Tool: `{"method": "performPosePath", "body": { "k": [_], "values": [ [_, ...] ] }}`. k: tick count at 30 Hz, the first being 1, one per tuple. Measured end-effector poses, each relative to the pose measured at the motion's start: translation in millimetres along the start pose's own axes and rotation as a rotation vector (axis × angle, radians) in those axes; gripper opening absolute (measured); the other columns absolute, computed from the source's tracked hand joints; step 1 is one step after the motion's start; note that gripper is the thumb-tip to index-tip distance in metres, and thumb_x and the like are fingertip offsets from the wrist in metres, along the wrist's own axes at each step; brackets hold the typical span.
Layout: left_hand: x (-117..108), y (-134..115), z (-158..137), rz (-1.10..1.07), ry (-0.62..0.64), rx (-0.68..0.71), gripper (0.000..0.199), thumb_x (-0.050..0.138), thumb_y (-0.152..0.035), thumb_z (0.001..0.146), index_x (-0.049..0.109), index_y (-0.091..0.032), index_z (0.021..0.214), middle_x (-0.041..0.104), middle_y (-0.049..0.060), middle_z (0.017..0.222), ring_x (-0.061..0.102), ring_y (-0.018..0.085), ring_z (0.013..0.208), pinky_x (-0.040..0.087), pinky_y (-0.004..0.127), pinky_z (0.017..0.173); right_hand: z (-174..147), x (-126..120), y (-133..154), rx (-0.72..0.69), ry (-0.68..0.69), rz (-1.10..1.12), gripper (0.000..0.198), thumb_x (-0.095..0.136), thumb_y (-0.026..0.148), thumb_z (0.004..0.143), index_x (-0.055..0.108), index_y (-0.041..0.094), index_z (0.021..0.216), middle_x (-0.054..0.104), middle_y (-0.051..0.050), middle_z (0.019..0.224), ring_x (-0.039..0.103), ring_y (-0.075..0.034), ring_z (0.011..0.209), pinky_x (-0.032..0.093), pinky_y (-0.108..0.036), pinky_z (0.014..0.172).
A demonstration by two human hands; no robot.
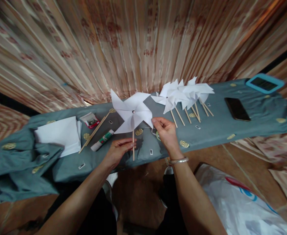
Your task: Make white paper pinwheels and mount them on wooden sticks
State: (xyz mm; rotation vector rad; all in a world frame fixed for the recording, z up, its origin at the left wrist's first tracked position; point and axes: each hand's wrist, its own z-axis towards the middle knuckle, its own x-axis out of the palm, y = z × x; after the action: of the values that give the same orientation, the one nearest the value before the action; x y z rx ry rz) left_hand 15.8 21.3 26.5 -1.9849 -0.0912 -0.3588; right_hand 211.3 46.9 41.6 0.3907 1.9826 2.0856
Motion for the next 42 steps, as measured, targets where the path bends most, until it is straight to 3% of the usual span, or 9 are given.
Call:
{"method": "performPosePath", "body": {
  "k": [5, 11, 18, 28, 32, 37, 40, 42],
  "values": [
    [-1, 1, 1, -0.010, -0.017, 0.009, 0.039, 0.091, -0.038, 0.047, 0.079, -0.017, 0.078, 0.076, 0.007, 0.075, 0.067, 0.016, 0.067, 0.053, 0.028, 0.070, -7, 6, 3, 0.015, 0.052, -0.027, 0.038, 0.078, 0.058, 0.062, 0.071, 0.021, 0.067, 0.057, 0.004, 0.052, 0.044, -0.009, 0.047, 0.032, -0.023, 0.044],
    [-2, 4, 3, -0.001, -0.014, 0.021, 0.040, 0.090, -0.039, 0.049, 0.079, -0.016, 0.080, 0.077, 0.008, 0.077, 0.068, 0.017, 0.069, 0.052, 0.029, 0.070, -13, 14, 6, 0.022, 0.145, -0.011, 0.040, 0.077, 0.059, 0.062, 0.066, 0.021, 0.057, 0.061, 0.001, 0.056, 0.049, -0.011, 0.053, 0.039, -0.025, 0.052],
    [0, 1, 1, -0.018, -0.025, 0.022, 0.041, 0.090, -0.040, 0.048, 0.079, -0.016, 0.079, 0.077, 0.007, 0.078, 0.067, 0.016, 0.069, 0.052, 0.028, 0.071, -20, 20, 7, 0.041, 0.209, -0.004, 0.039, 0.076, 0.058, 0.065, 0.066, 0.021, 0.057, 0.060, 0.002, 0.054, 0.047, -0.010, 0.051, 0.037, -0.024, 0.051],
    [1, 4, 2, -0.007, -0.017, 0.042, 0.035, 0.089, -0.037, 0.051, 0.079, -0.017, 0.077, 0.075, 0.005, 0.073, 0.064, 0.015, 0.066, 0.050, 0.027, 0.069, -29, 36, 8, 0.102, 0.325, 0.059, 0.044, 0.078, 0.064, 0.059, 0.067, 0.021, 0.054, 0.067, 0.000, 0.054, 0.059, -0.014, 0.053, 0.050, -0.028, 0.057],
    [1, 2, 2, 0.004, 0.021, 0.042, 0.037, 0.088, -0.037, 0.053, 0.080, -0.016, 0.082, 0.076, 0.006, 0.077, 0.064, 0.014, 0.067, 0.049, 0.026, 0.069, -30, 35, 7, 0.050, 0.354, -0.012, 0.046, 0.076, 0.064, 0.062, 0.066, 0.020, 0.054, 0.066, -0.001, 0.053, 0.055, -0.012, 0.049, 0.045, -0.026, 0.051],
    [2, -1, 0, -0.029, -0.004, 0.020, 0.038, 0.091, -0.039, 0.047, 0.079, -0.017, 0.075, 0.076, 0.005, 0.074, 0.064, 0.013, 0.064, 0.049, 0.024, 0.066, -16, 12, 8, -0.017, 0.198, -0.081, 0.042, 0.073, 0.059, 0.071, 0.068, 0.020, 0.056, 0.065, -0.001, 0.053, 0.048, -0.010, 0.046, 0.039, -0.024, 0.046],
    [3, -2, -1, -0.048, 0.005, -0.009, 0.040, 0.092, -0.040, 0.043, 0.079, -0.018, 0.074, 0.076, 0.005, 0.077, 0.064, 0.013, 0.064, 0.050, 0.025, 0.066, -3, -3, 7, -0.062, -0.003, -0.012, 0.034, 0.075, 0.055, 0.070, 0.071, 0.021, 0.067, 0.071, -0.002, 0.064, 0.058, -0.012, 0.056, 0.047, -0.026, 0.057],
    [4, -1, -2, -0.048, 0.018, -0.032, 0.041, 0.092, -0.041, 0.041, 0.079, -0.018, 0.073, 0.077, 0.006, 0.078, 0.064, 0.013, 0.064, 0.051, 0.025, 0.067, 4, -9, 4, -0.116, -0.101, 0.008, 0.031, 0.078, 0.051, 0.069, 0.073, 0.022, 0.079, 0.075, -0.004, 0.079, 0.066, -0.016, 0.073, 0.053, -0.030, 0.070]
  ]
}}
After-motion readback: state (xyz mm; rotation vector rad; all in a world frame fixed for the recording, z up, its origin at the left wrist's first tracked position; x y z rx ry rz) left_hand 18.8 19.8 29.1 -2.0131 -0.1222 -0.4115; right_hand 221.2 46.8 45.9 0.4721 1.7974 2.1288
